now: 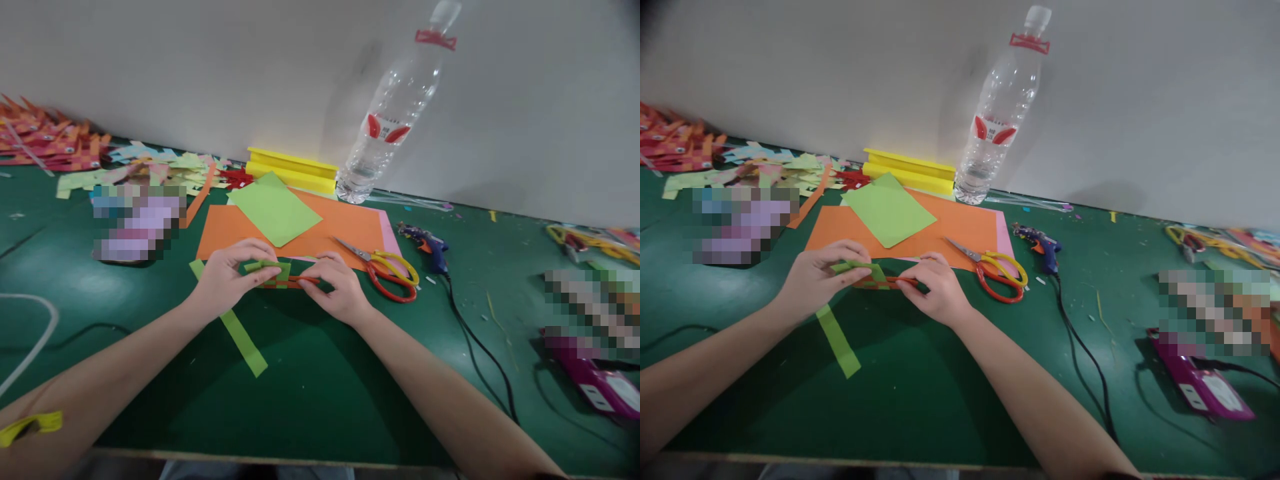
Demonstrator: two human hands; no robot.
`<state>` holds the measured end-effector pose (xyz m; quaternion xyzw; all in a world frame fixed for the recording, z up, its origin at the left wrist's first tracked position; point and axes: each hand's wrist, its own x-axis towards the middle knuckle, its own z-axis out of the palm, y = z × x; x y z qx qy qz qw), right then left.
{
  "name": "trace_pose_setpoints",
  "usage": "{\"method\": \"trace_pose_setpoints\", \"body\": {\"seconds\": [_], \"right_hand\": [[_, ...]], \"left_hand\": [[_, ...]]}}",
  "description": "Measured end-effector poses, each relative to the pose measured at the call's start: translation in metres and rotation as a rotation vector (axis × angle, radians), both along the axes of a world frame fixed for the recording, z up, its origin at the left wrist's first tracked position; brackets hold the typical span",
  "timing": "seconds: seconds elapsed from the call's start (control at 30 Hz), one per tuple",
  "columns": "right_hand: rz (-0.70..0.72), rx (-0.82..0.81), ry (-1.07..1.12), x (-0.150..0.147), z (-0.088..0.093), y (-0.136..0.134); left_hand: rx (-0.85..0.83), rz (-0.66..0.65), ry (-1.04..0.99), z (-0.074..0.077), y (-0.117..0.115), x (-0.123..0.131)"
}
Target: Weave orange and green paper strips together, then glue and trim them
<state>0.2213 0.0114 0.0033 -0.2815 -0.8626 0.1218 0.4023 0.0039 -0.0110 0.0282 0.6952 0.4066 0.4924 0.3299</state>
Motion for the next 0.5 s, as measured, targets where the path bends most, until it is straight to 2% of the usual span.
{"method": "trace_pose_setpoints", "body": {"seconds": [0.5], "right_hand": [[0.010, -0.026, -0.010, 0.0003, 0.0019, -0.0011]], "left_hand": [[0.018, 0.043, 0.003, -0.0024, -0.0017, -0.0002]]}}
